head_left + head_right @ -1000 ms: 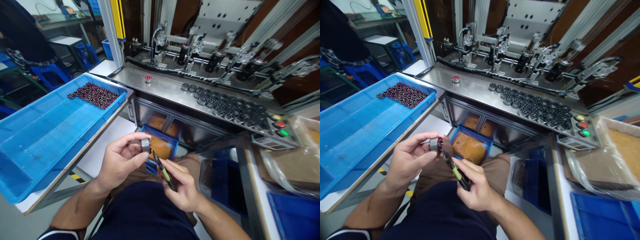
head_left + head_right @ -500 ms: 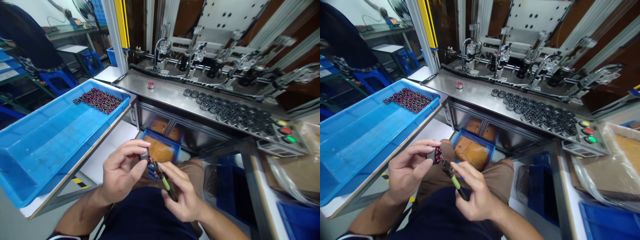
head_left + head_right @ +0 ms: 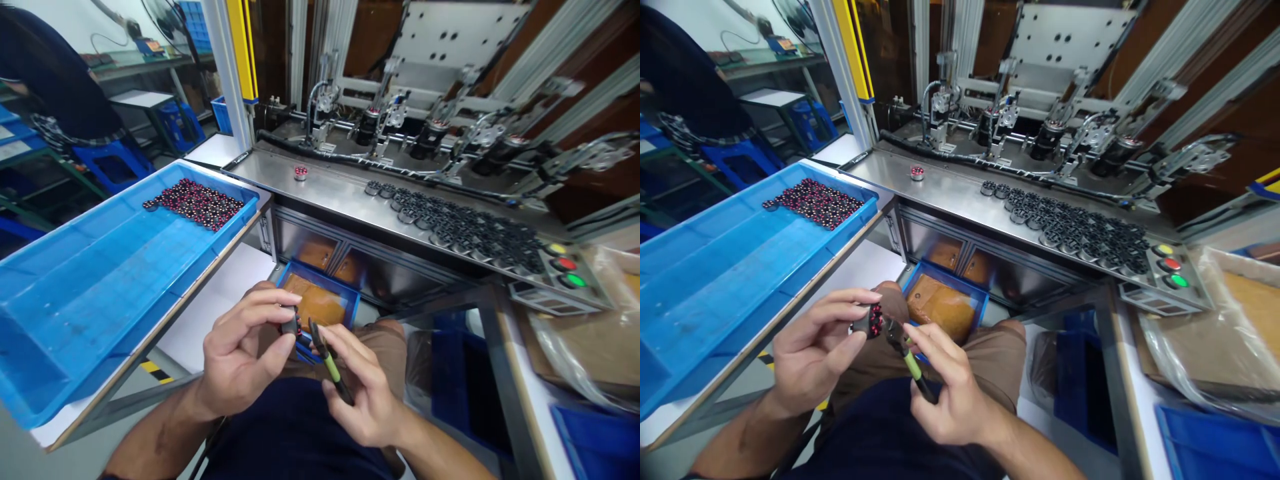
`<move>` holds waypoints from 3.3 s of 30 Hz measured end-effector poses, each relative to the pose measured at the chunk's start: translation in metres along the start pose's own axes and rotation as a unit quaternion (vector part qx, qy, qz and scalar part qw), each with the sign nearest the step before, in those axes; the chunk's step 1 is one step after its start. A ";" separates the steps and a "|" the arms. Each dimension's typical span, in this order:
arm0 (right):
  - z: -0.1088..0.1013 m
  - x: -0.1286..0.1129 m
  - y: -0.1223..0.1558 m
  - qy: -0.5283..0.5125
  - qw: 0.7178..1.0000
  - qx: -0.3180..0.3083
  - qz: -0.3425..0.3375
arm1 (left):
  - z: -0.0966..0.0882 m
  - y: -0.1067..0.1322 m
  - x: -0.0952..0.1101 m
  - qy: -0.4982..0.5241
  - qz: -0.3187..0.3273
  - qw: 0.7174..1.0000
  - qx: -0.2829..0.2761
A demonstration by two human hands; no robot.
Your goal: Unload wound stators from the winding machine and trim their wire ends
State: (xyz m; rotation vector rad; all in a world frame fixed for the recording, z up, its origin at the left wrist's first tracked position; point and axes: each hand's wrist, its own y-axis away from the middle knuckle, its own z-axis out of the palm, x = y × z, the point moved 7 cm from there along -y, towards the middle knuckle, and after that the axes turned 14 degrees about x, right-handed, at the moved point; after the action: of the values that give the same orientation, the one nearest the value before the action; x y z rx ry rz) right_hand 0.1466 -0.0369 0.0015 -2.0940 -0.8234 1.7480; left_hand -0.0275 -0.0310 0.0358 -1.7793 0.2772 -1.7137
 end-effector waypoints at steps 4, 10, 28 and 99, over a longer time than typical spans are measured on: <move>0.003 -0.001 -0.002 -0.027 1.000 -0.008 0.000 | 0.001 0.000 0.004 -0.001 0.016 1.000 -0.018; 0.004 -0.001 -0.002 -0.033 0.999 -0.002 -0.006 | 0.003 -0.001 0.009 -0.016 0.031 0.999 -0.033; -0.021 0.018 0.012 0.056 0.991 0.024 0.118 | -0.009 -0.004 0.006 -0.066 0.173 0.981 -0.051; 0.000 -0.020 0.015 -0.222 0.892 -0.114 0.376 | -0.002 0.005 0.019 -0.107 0.231 0.966 -0.046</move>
State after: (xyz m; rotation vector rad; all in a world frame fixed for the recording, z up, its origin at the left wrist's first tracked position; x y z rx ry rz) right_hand 0.1483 -0.0607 0.0087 -2.3939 -0.3132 2.7194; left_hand -0.0253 -0.0459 0.0479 -1.7741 0.6308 -1.1889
